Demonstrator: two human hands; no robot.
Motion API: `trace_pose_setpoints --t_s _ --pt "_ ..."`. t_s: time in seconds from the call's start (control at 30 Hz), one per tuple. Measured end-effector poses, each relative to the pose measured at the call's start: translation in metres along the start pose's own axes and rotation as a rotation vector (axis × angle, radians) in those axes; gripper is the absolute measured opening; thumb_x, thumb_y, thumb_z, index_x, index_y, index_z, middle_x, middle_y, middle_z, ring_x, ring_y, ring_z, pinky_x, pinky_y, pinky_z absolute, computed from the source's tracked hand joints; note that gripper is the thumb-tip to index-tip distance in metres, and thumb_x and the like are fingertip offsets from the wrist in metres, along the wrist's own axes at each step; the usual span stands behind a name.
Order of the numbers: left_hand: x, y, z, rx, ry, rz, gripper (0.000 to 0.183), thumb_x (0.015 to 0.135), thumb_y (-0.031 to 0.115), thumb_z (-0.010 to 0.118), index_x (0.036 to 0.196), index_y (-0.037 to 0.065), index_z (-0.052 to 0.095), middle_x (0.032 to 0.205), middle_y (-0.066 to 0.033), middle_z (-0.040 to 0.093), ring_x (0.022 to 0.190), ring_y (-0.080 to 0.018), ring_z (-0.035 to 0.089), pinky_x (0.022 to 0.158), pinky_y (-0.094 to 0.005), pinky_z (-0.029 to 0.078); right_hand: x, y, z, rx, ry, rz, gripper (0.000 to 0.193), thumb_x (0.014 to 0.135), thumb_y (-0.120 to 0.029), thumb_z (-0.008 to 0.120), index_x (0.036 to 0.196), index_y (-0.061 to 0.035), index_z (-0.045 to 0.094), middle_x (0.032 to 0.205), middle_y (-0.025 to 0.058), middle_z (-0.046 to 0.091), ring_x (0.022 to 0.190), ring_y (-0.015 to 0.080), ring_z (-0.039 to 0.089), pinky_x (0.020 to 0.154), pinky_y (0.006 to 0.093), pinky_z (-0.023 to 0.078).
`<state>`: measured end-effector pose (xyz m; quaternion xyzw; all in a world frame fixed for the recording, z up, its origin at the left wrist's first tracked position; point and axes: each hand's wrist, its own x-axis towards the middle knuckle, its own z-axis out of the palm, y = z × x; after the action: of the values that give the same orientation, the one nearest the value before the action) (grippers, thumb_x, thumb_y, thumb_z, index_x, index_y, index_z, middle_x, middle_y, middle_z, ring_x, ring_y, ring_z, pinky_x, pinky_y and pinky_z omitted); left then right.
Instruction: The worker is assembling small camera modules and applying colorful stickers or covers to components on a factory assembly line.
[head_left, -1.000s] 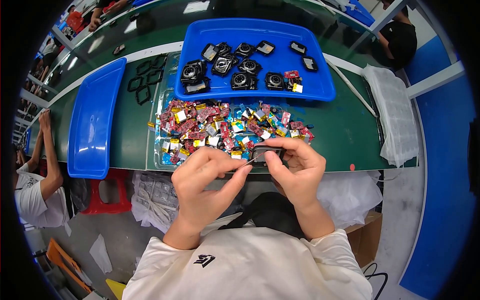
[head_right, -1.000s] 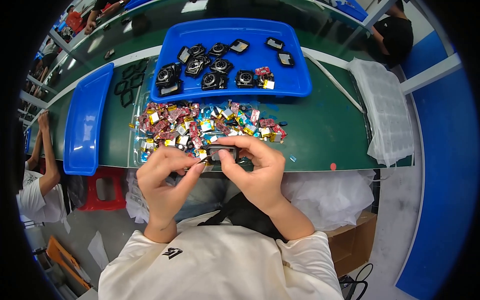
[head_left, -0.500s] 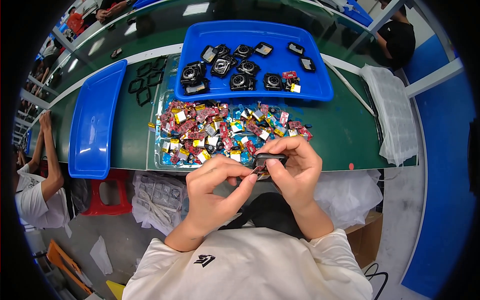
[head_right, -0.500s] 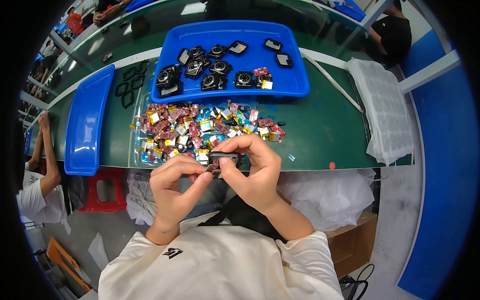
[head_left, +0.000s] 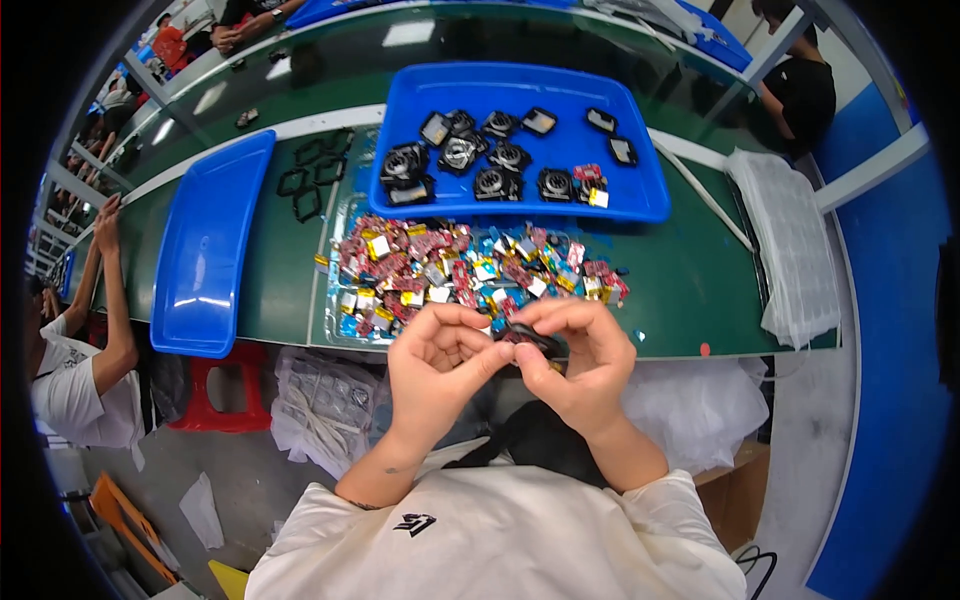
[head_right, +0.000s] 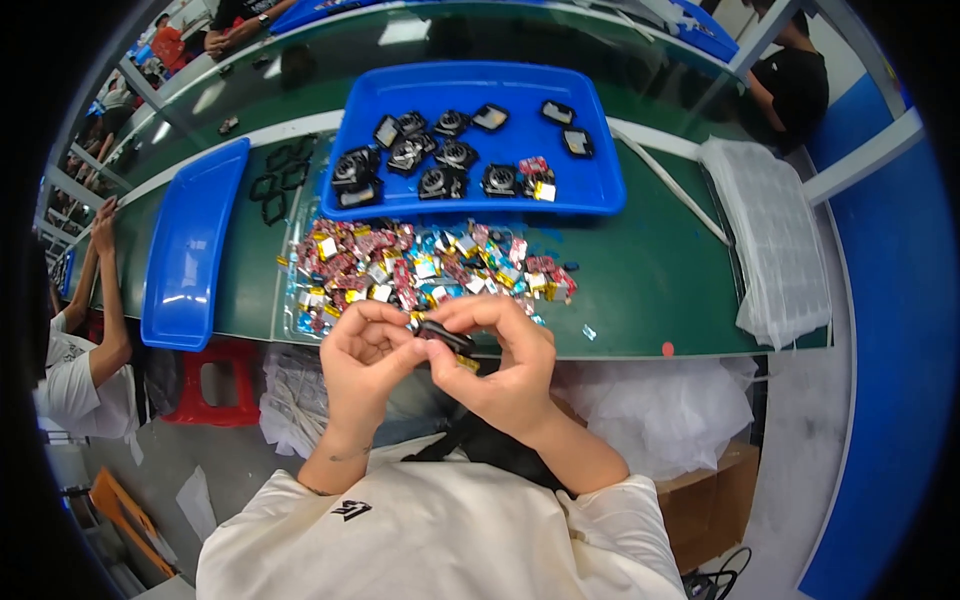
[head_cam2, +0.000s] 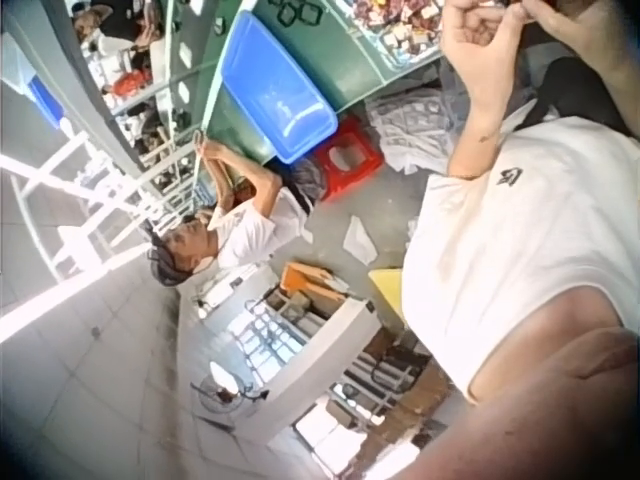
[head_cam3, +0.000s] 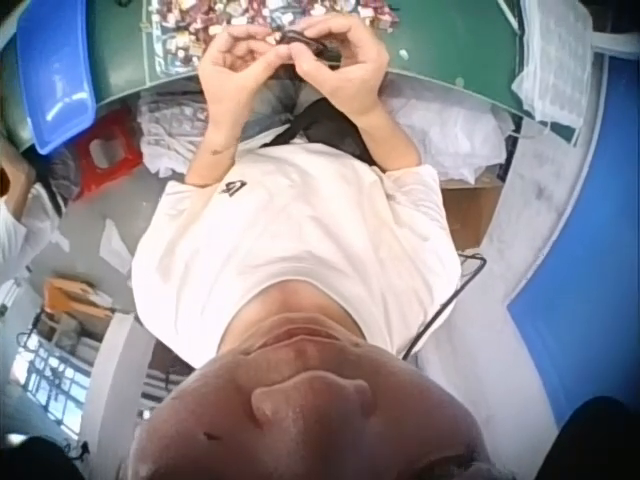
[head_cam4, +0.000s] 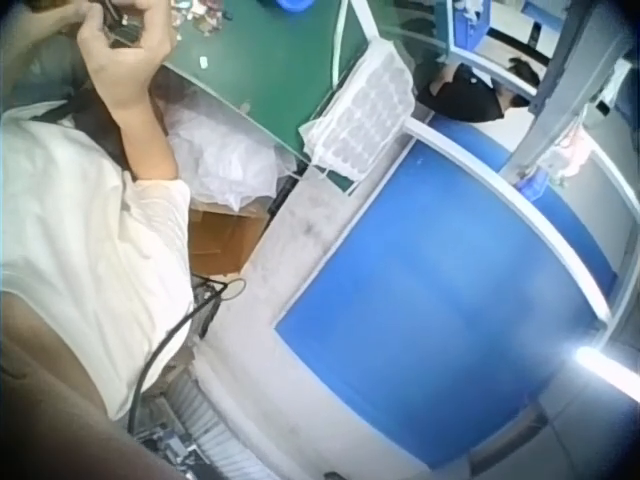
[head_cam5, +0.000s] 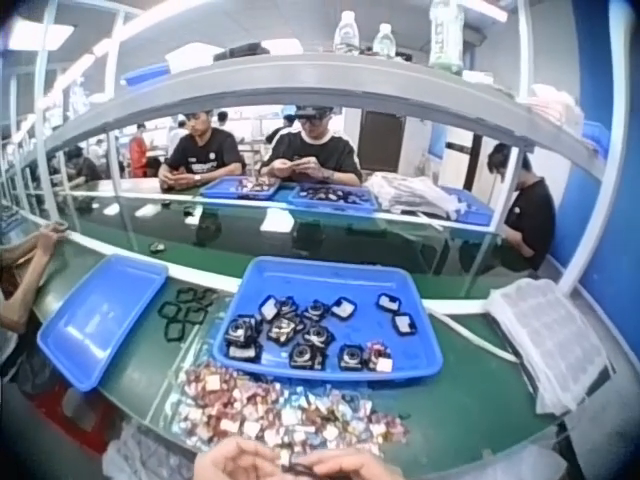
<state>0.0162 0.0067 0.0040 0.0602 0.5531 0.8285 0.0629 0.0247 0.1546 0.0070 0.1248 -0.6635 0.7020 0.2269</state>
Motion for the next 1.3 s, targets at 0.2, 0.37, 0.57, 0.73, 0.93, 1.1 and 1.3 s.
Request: trace_pose_setpoints --t_s 0.2,0.37,0.57,0.73,0.93,1.1,1.3 --pt "0.007 0.011 -0.018 0.307 -0.105 0.095 0.015 0.078 0.001 0.074 0.090 -0.003 0.066 0.080 -0.0024 0.065 0.065 -0.0027 0.053 0.058 -0.0169 0.043 -0.009 0.004 -0.005 -0.016 -0.083 0.200 0.018 0.075 0.008 0.069 0.089 0.0046 0.059 0.091 0.0130 0.066 0.082 0.0159 0.065 0.075 0.0271 0.054" --pt "0.052 0.067 -0.031 0.599 -0.163 0.031 0.012 0.082 0.006 0.070 0.090 -0.002 0.067 0.081 -0.0038 0.068 0.070 -0.0044 0.060 0.062 -0.0183 0.047 0.009 0.023 -0.022 -0.232 -0.064 -0.165 0.018 0.070 -0.003 0.073 0.085 0.0001 0.064 0.088 0.0105 0.069 0.077 0.0195 0.066 0.066 0.0278 0.052" --pt "0.236 0.092 -0.101 1.080 0.246 0.300 0.027 0.078 0.028 0.075 0.082 0.002 0.072 0.069 -0.0044 0.067 0.066 -0.0082 0.060 0.060 -0.0223 0.046 0.015 0.028 -0.028 -0.248 -0.052 -0.221 0.012 0.072 -0.002 0.070 0.082 -0.0016 0.063 0.085 0.0095 0.069 0.073 0.0219 0.065 0.065 0.0315 0.050" --pt "0.351 0.064 -0.168 0.990 0.437 -0.091 0.031 0.072 0.035 0.079 0.079 0.006 0.074 0.068 -0.0029 0.066 0.050 -0.0106 0.049 0.046 -0.0285 0.036 0.016 0.032 -0.028 -0.256 -0.102 -0.194 0.011 0.072 -0.001 0.070 0.080 -0.0019 0.063 0.080 0.0094 0.067 0.070 0.0224 0.065 0.064 0.0313 0.051" --pt "0.384 0.050 -0.184 1.303 0.575 -0.184 0.037 0.069 0.039 0.080 0.086 0.007 0.074 0.083 -0.0061 0.068 0.077 -0.0174 0.062 0.066 -0.0340 0.047 0.017 0.030 -0.028 -0.253 -0.133 -0.153 0.010 0.072 0.000 0.069 0.078 -0.0020 0.063 0.076 0.0094 0.066 0.067 0.0231 0.064 0.061 0.0312 0.050" --pt "0.370 0.043 -0.197 1.367 0.642 0.159 0.034 0.071 0.039 0.077 0.090 0.011 0.074 0.088 -0.0077 0.071 0.085 -0.0228 0.067 0.077 -0.0341 0.051 0.016 0.031 -0.025 -0.265 -0.140 -0.144 0.005 0.074 0.001 0.067 0.076 -0.0002 0.062 0.074 0.0092 0.067 0.064 0.0189 0.062 0.059 0.0281 0.048" --pt "0.259 0.077 -0.100 1.252 0.017 0.326 0.035 0.088 0.034 0.060 0.082 0.002 0.072 0.067 -0.0084 0.067 0.063 -0.0132 0.061 0.061 -0.0281 0.047 0.015 0.032 -0.026 -0.292 -0.136 -0.127 0.008 0.073 0.002 0.068 0.076 -0.0005 0.062 0.073 0.0103 0.065 0.065 0.0243 0.062 0.059 0.0323 0.048"
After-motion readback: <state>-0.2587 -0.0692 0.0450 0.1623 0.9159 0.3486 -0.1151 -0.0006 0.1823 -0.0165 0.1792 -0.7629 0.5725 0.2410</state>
